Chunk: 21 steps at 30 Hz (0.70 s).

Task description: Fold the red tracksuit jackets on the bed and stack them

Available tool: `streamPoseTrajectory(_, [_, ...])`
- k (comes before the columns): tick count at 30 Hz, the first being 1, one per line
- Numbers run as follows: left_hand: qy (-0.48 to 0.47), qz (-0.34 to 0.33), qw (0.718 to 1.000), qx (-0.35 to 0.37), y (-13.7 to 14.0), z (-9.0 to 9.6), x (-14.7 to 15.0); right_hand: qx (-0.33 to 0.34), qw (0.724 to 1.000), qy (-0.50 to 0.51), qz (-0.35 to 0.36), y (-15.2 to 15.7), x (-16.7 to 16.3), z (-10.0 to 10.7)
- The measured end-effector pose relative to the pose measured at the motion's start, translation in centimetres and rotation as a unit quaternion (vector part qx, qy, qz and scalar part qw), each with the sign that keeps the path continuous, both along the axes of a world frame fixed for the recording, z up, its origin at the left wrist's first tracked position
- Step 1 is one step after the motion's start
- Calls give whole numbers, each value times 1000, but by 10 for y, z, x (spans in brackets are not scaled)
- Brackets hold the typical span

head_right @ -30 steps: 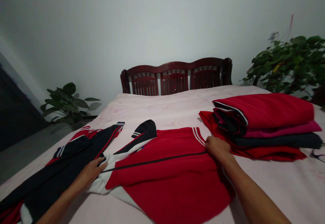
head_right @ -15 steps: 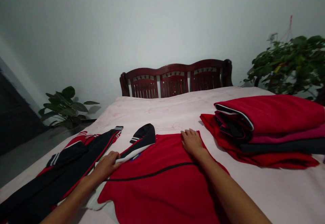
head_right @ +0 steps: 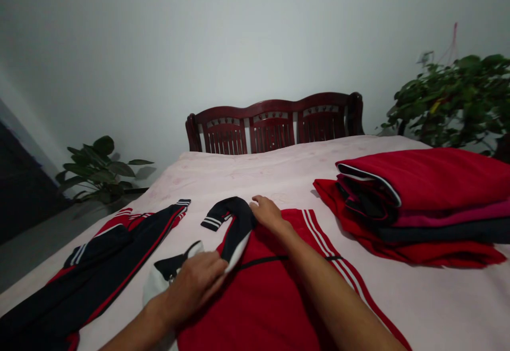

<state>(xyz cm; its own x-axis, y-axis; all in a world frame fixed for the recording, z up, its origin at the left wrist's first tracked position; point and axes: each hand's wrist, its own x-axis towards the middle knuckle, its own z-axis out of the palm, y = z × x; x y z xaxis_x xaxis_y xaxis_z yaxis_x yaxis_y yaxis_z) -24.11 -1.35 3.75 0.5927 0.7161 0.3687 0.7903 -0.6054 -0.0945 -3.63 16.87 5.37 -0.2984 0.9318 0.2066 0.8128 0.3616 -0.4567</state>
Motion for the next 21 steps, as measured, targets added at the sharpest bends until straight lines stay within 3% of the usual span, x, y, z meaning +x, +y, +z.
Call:
streamPoseTrajectory(4, [78, -92, 992, 35, -31, -32, 36, -22, 999, 38, 18, 0, -53, 5])
streamPoseTrajectory(7, [88, -104, 989, 56, -38, -57, 41, -41, 997, 65, -6, 1, -78, -2])
streamPoseTrajectory(10, [73, -92, 991, 67, -40, -66, 34, -82, 989, 113, -46, 7, -80, -11])
streamPoseTrajectory(14, [45, -49, 994, 84, -44, -52, 13, -103, 963, 238, -67, 18, -44, -6])
streamPoseTrajectory(19, [-29, 68, 997, 10, -51, -18, -20, -20, 901, 426, -82, 6, 56, 22])
streamPoseTrajectory(20, [-48, 85, 995, 7, -51, -13, -24, 9, 872, 480, -90, -1, 75, 21])
streamPoseTrajectory(21, [-64, 99, 993, 10, -51, -9, -26, 50, 804, 585, -95, -9, 90, 18])
